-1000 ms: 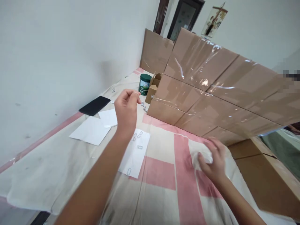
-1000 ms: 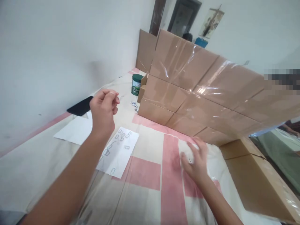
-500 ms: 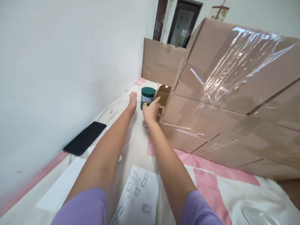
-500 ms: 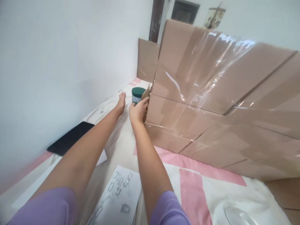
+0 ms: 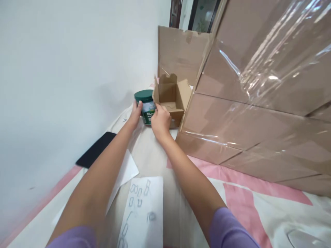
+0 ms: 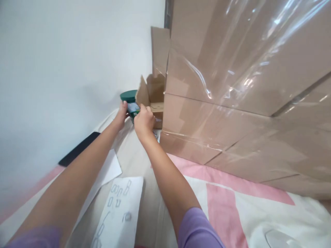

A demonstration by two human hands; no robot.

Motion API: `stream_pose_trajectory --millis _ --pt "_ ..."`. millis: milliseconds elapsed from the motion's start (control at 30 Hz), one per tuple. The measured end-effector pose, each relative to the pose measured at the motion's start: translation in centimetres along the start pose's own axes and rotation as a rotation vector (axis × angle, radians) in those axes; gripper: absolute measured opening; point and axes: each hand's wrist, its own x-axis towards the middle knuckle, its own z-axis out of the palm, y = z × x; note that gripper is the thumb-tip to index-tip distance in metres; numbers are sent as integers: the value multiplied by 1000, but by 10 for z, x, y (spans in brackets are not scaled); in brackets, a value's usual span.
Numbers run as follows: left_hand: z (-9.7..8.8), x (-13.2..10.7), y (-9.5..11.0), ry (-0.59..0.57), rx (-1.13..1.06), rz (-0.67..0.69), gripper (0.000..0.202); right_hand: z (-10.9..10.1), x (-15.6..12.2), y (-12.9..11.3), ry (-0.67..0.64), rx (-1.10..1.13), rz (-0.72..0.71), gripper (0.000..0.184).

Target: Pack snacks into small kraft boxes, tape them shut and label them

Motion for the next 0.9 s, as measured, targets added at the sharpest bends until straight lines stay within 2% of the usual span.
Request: stream_pose_trajectory --millis 100,167,233,300,333,367,433,467,500,567,667,700,767,833,900 --pt "-53 -36 49 -3 130 237 72 -12 -28 -37 -78 104 -218 42" --pt "-81 -67 89 16 174 361 73 -30 -55 -66 -134 184 -344 40" --pt "-95 -108 130 28 188 434 57 -56 -85 -88 -214 274 -434 38" --pt "-94 -159 167 81 170 452 48 -87 -117 -98 -291 392 -488 37" --pt "-87 -189 181 127 151 448 48 -104 -132 -97 -319 467 -519 36" --pt "-77 -221 191 192 111 377 49 -122 -147 -92 -335 550 -555 36" --pt "-46 -289 196 346 20 256 53 -159 -173 -71 -348 720 -657 35" --pt "-27 -323 191 450 -33 243 58 -180 -185 -57 -369 782 -697 34" --pt "-6 -356 181 491 -76 178 61 -202 -196 -40 -408 820 -719 33" --pt "37 -421 154 558 -166 23 79 -247 -219 -4 -530 788 -664 30" --pt "98 -502 114 613 -336 -362 88 -309 -257 50 -685 589 -471 25" --pt "115 -523 105 587 -383 -490 86 -326 -271 67 -695 525 -403 26" --pt "139 -555 94 513 -423 -630 80 -350 -297 97 -676 454 -286 35" --pt "151 -574 90 427 -398 -633 76 -366 -319 123 -644 449 -210 41" --pt "152 -587 86 392 -331 -579 79 -378 -336 141 -604 456 -168 41"
